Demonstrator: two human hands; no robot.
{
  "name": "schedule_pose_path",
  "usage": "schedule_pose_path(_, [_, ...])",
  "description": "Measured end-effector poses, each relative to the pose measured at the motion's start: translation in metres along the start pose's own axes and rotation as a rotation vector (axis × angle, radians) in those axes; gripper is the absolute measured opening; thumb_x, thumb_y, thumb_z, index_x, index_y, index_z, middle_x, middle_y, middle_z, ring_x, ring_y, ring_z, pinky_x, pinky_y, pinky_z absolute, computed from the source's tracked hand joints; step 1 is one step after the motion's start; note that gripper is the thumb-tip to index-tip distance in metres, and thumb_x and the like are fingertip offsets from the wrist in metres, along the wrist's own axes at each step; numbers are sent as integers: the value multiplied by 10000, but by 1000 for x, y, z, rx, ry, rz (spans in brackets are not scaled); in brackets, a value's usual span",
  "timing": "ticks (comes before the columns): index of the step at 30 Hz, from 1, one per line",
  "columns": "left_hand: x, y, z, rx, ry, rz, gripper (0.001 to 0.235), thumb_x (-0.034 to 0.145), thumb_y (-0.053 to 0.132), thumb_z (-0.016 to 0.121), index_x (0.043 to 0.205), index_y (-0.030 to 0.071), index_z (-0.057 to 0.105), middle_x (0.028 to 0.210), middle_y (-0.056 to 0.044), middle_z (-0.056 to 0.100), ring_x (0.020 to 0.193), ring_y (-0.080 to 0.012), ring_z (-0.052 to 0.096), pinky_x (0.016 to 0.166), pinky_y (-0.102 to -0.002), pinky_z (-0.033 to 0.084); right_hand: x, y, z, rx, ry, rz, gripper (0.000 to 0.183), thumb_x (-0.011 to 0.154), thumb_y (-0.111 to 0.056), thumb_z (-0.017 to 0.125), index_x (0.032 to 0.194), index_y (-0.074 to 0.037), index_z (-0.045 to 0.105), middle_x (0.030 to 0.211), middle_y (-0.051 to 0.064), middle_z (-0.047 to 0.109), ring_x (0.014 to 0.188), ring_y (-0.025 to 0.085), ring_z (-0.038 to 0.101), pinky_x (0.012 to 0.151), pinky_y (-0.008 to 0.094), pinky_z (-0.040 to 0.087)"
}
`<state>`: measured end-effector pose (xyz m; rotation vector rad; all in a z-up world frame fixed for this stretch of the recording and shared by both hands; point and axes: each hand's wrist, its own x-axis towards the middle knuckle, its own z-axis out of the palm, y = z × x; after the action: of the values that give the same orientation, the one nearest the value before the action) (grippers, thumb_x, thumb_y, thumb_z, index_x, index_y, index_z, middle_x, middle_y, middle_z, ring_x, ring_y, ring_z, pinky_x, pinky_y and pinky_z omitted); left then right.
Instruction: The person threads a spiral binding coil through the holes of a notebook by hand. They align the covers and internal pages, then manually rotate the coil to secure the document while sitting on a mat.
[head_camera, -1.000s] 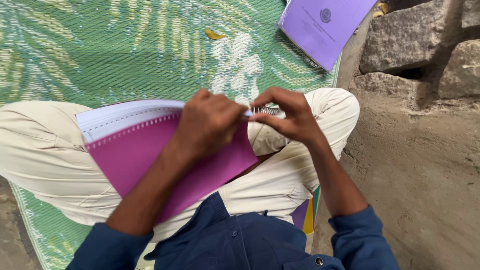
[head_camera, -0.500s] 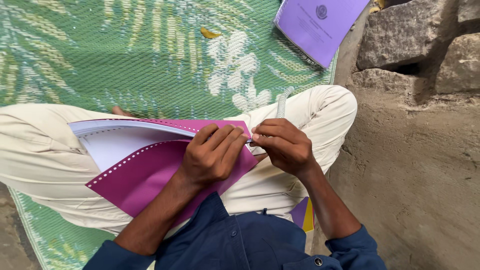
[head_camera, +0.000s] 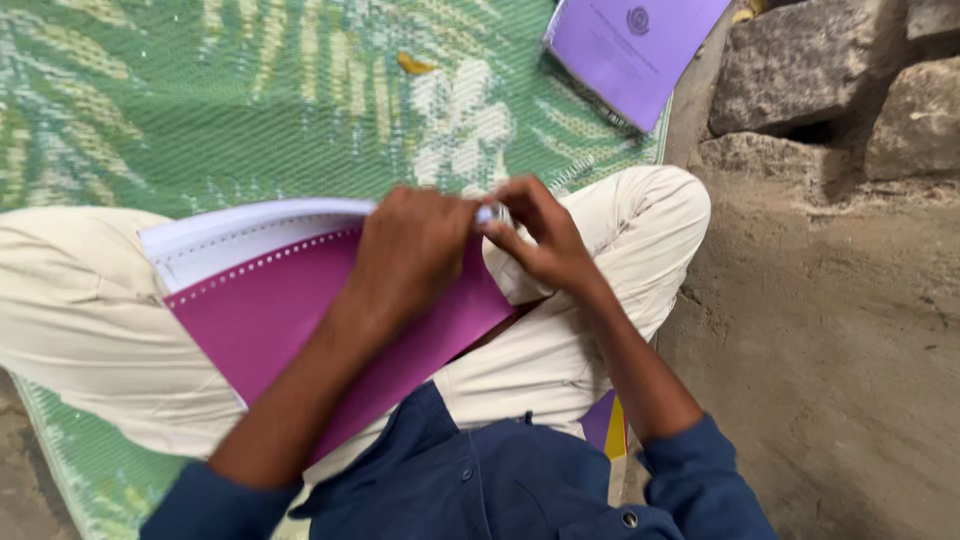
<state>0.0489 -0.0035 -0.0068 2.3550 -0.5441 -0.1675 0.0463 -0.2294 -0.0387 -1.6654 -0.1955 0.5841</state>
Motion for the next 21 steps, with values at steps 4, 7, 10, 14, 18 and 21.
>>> schedule_pose_path(4, [33, -22, -1, -59, -213, -154, 205, 958, 285, 715, 953, 80, 716, 846, -163, 732, 837, -380, 711, 709, -530, 531, 31, 31, -5, 83, -254, 193, 392, 923, -106, 773, 1270, -29, 608, 1165, 19, 677, 1090, 107, 611, 976, 299, 513])
schedule_pose_path(7, [43, -44, -20, -59, -281, -138, 339, 801, 395, 800, 982, 118, 726, 865, -140, 739, 834, -385, 704, 665, -531, 526, 36, 47, -3, 125, -171, 239, 338, 968, -142, 767, 1266, -10, 681, 1102, 26, 733, 1024, 112, 672, 933, 314, 556])
schedule_pose_path(10, [35, -73, -64, 177, -670, -375, 513, 755, 576, 824, 981, 125, 733, 879, -129, 733, 812, -314, 712, 724, -482, 537, 32, 46, -10, 149, -64, 294, 327, 1001, -157, 811, 1219, 50, 682, 1023, 80, 731, 949, 151, 680, 881, 352, 563])
schedule_pose_path(14, [-10, -104, -123, -38, -730, -667, 624, 718, 501, 877, 1170, 94, 738, 920, -126, 777, 834, -295, 743, 793, -465, 564, 27, 26, -15, 474, 38, 317, 465, 899, -188, 794, 1308, -41, 629, 1112, 54, 743, 1005, 135, 700, 936, 321, 560])
schedule_pose_path(18, [-60, -95, -130, -720, -234, -683, 752, 710, 323, 890, 1407, 122, 692, 1021, -123, 819, 910, -213, 753, 792, -389, 564, 28, 8, -13, 282, -59, 355, 458, 869, -178, 802, 1274, -39, 639, 1117, 54, 744, 1012, 130, 708, 944, 322, 571])
schedule_pose_path(21, [-83, -65, -106, -1218, 43, -702, 768, 717, 242, 881, 1434, 108, 641, 1131, -71, 805, 938, -159, 727, 782, -307, 553, 21, 3, -14, 172, 11, 411, 393, 822, -144, 840, 1162, -2, 702, 1011, 85, 769, 883, 162, 738, 857, 342, 615])
